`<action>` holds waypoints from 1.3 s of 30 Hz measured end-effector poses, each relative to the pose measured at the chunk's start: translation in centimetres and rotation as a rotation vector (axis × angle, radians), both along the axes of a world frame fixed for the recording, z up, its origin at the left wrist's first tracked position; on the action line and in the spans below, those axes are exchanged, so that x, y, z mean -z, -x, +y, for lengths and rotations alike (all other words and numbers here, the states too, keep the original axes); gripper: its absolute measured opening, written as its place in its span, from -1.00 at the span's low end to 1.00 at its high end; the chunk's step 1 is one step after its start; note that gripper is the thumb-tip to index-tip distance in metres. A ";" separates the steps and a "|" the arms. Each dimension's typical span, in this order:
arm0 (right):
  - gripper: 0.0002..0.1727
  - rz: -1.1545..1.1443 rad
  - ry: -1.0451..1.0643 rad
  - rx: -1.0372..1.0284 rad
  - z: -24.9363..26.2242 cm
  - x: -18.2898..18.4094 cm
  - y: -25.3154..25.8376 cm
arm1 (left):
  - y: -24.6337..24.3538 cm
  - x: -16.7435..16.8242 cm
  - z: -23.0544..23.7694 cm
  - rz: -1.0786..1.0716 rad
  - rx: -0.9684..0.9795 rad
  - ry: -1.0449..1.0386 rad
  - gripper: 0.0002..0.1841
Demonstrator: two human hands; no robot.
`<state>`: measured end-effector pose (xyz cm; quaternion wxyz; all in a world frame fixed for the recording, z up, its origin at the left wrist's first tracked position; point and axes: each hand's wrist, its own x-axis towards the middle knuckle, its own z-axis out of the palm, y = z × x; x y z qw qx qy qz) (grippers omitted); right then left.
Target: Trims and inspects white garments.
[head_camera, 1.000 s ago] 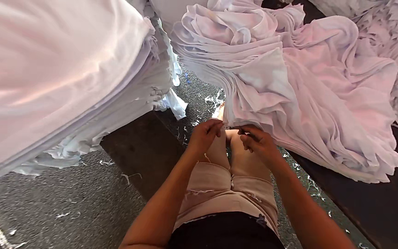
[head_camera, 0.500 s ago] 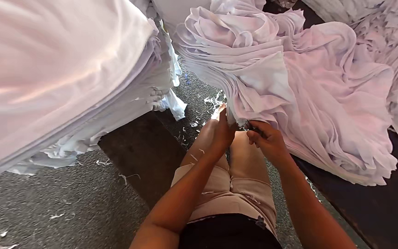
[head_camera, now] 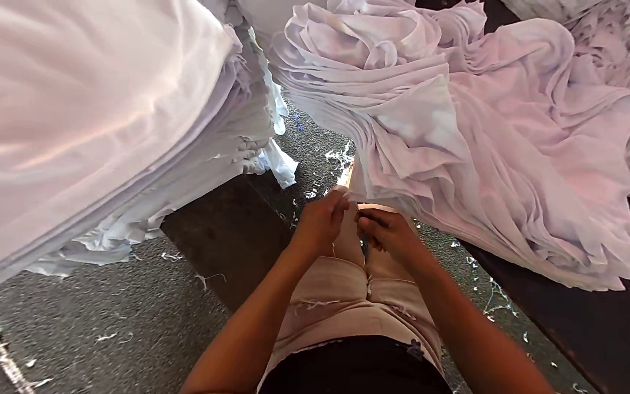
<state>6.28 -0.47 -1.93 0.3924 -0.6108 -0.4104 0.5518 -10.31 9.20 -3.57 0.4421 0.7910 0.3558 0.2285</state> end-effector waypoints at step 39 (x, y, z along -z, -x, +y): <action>-0.75 0.039 0.009 0.126 0.6 1.0 0.2 | -2.0 0.5 1.0 -0.262 -0.160 0.594 -0.86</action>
